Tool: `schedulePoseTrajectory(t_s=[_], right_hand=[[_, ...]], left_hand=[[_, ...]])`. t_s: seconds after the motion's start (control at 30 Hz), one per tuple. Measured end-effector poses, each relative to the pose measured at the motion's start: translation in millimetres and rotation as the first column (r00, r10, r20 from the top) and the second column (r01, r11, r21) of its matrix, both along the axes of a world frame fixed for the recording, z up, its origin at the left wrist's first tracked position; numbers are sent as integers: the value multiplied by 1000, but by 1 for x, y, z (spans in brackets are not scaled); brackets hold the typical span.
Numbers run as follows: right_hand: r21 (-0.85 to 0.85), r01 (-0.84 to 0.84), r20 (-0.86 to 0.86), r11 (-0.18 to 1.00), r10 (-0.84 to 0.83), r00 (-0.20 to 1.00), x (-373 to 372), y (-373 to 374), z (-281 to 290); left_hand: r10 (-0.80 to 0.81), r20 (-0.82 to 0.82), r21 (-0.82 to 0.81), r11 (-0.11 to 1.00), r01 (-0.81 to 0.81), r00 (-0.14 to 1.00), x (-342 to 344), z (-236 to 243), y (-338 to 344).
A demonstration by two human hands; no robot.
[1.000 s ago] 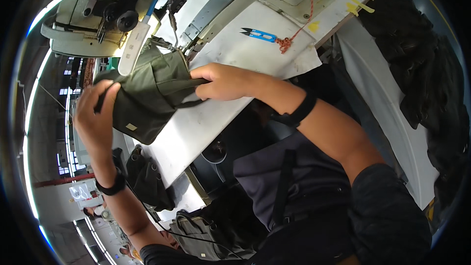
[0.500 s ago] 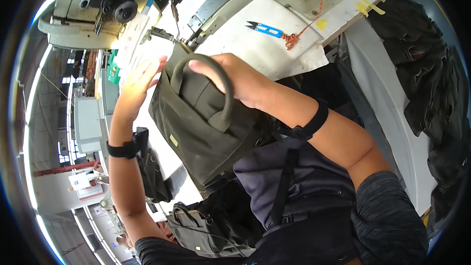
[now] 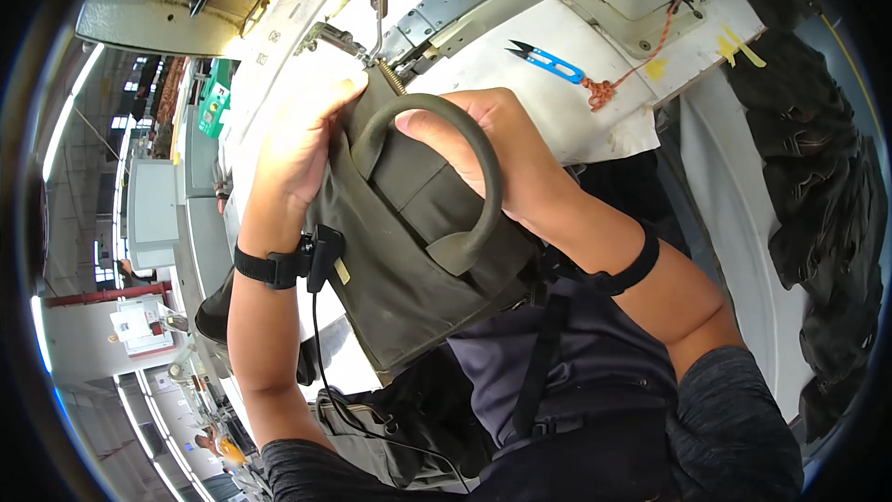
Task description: The person operates an industrial sewing machine to stitch a dark green fabric bag. They guide the bag under the needle to sew along the edges and zipper, then trim excess thread with scissors.
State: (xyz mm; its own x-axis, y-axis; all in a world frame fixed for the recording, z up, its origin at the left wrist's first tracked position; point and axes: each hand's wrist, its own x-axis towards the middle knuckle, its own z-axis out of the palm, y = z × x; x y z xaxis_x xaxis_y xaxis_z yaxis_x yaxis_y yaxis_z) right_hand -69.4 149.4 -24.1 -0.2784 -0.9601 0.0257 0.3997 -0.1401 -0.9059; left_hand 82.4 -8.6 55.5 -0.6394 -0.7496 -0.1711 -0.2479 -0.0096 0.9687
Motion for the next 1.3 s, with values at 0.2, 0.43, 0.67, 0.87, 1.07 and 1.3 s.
schedulePoseTrajectory(t_s=[0.2,0.43,0.67,0.87,1.07,1.3], right_hand=[[51,94,-164,994,-84,983,0,0,6],[32,154,-283,987,-139,949,9,22,15],[-6,172,-258,985,-168,951,7,4,13],[-63,192,-227,979,-201,953,8,-18,8],[-90,231,-339,969,-248,908,5,-30,-9],[-28,233,-382,972,-225,896,5,-20,-1]], left_hand=[[-67,-46,-10,998,67,997,1,-2,-11],[3,-98,-31,1000,-6,995,-6,0,-7],[-64,-89,-90,994,56,994,-11,2,-27],[-76,-79,-35,997,73,994,1,-18,-81],[-250,-89,-75,967,244,964,-1,-11,-89],[-228,47,-54,972,230,973,-19,3,-80]])
